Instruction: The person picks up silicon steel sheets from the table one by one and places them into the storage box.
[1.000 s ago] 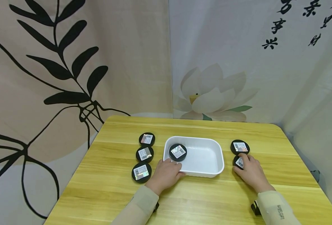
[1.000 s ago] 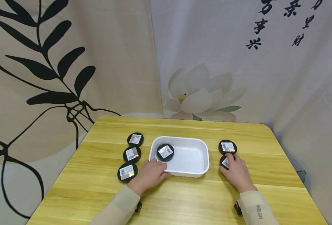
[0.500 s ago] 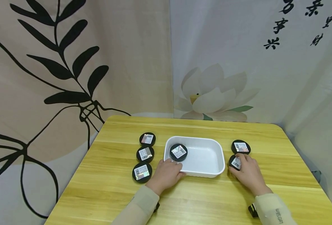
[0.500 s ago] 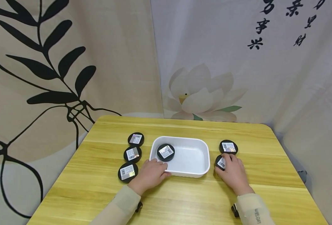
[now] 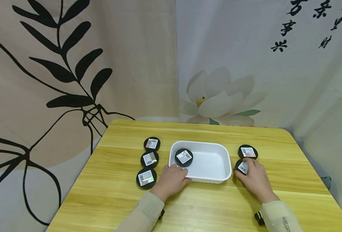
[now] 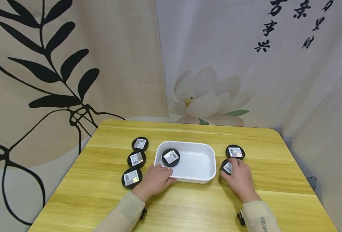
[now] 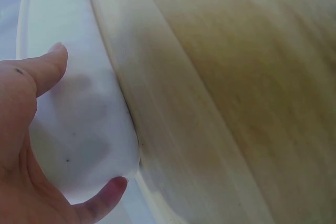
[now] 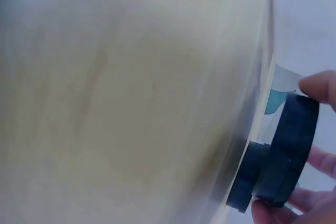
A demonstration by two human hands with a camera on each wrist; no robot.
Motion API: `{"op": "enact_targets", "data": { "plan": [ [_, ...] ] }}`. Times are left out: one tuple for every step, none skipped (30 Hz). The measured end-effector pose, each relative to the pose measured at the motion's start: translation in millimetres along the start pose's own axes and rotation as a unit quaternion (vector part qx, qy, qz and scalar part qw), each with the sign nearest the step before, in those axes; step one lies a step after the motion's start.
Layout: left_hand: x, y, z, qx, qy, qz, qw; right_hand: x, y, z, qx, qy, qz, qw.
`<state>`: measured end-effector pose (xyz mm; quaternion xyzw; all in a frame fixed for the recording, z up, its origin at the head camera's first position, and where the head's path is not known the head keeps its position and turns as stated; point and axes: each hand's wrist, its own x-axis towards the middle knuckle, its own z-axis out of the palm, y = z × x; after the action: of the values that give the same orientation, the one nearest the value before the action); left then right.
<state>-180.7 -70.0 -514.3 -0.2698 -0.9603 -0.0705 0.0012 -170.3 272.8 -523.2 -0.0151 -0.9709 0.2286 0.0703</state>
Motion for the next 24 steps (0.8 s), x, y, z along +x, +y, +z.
{"op": "enact_targets", "data": {
  "plan": [
    [-0.3, -0.1, -0.1, 0.000, 0.000, -0.001, 1.0000, 0, -1, -1, 0.004, 0.003, 0.006, 1.000],
    [-0.4, -0.1, -0.3, 0.000, -0.001, -0.002, 1.0000, 0, -2, -2, 0.007, 0.006, 0.012, 1.000],
    [-0.6, -0.1, -0.5, 0.000, -0.001, -0.002, 1.0000, 0, -4, -3, 0.011, 0.010, 0.016, 1.000],
    [-0.7, -0.2, -0.5, 0.001, -0.001, -0.003, 1.0000, 1, -4, -4, 0.012, 0.015, 0.019, 1.000],
    [-0.6, -0.2, -0.5, 0.001, -0.001, -0.002, 1.0000, 1, -5, -5, 0.013, 0.020, 0.021, 1.000],
    [-0.7, -0.3, -0.5, 0.002, -0.001, -0.002, 1.0000, 2, -5, -5, 0.012, 0.024, 0.022, 0.999],
    [-0.7, -0.4, -0.4, 0.003, -0.001, -0.001, 1.0000, 2, -5, -6, 0.014, 0.026, 0.024, 0.999],
    [-0.7, -0.5, -0.5, 0.004, -0.001, -0.001, 1.0000, 2, -6, -7, 0.014, 0.029, 0.025, 0.999],
    [-0.7, -0.7, -0.5, 0.005, 0.000, 0.000, 1.0000, 3, -6, -8, 0.015, 0.032, 0.026, 0.999],
    [-0.6, -0.6, -0.3, 0.005, 0.000, 0.001, 1.0000, 3, -7, -8, 0.015, 0.033, 0.028, 0.999],
    [-0.5, -0.5, -0.4, 0.005, 0.001, 0.001, 1.0000, 4, -7, -9, 0.016, 0.034, 0.029, 0.999],
    [-0.4, -0.5, -0.4, 0.004, 0.002, 0.001, 1.0000, 4, -8, -10, 0.016, 0.034, 0.030, 0.999],
    [-0.3, -0.5, -0.4, 0.004, 0.002, 0.000, 1.0000, 4, -9, -11, 0.018, 0.034, 0.030, 0.999],
    [-0.4, -0.5, -0.5, 0.003, 0.002, 0.000, 1.0000, 4, -11, -12, 0.016, 0.035, 0.028, 0.999],
    [-0.3, -0.5, -0.6, 0.003, 0.002, -0.001, 1.0000, 4, -12, -13, 0.016, 0.036, 0.026, 0.999],
    [-0.3, -0.5, -0.6, 0.002, 0.002, -0.001, 1.0000, 4, -13, -14, 0.015, 0.038, 0.023, 0.999],
    [-0.3, -0.5, -0.8, 0.002, 0.003, -0.001, 1.0000, 4, -15, -15, 0.013, 0.041, 0.019, 0.999],
    [-0.5, -0.6, -0.7, 0.002, 0.002, -0.001, 1.0000, 4, -16, -16, 0.012, 0.043, 0.014, 0.999],
    [-0.5, -0.6, -0.6, 0.003, 0.003, -0.001, 1.0000, 3, -18, -17, 0.011, 0.047, 0.008, 0.999],
    [-0.5, -0.6, -0.5, 0.003, 0.003, 0.000, 1.0000, 3, -19, -19, 0.009, 0.052, 0.002, 0.999],
    [-0.6, -0.5, -0.5, 0.003, 0.003, 0.000, 1.0000, 3, -21, -19, 0.008, 0.056, -0.005, 0.998],
    [-0.7, -0.4, -0.5, 0.003, 0.003, 0.001, 1.0000, 3, -22, -20, 0.007, 0.061, -0.011, 0.998],
    [-0.7, -0.3, -0.4, 0.003, 0.004, 0.002, 1.0000, 2, -24, -21, 0.006, 0.067, -0.016, 0.998],
    [-0.8, -0.2, -0.2, 0.003, 0.005, 0.002, 1.0000, 2, -25, -22, 0.005, 0.070, -0.021, 0.997]
  ]
}}
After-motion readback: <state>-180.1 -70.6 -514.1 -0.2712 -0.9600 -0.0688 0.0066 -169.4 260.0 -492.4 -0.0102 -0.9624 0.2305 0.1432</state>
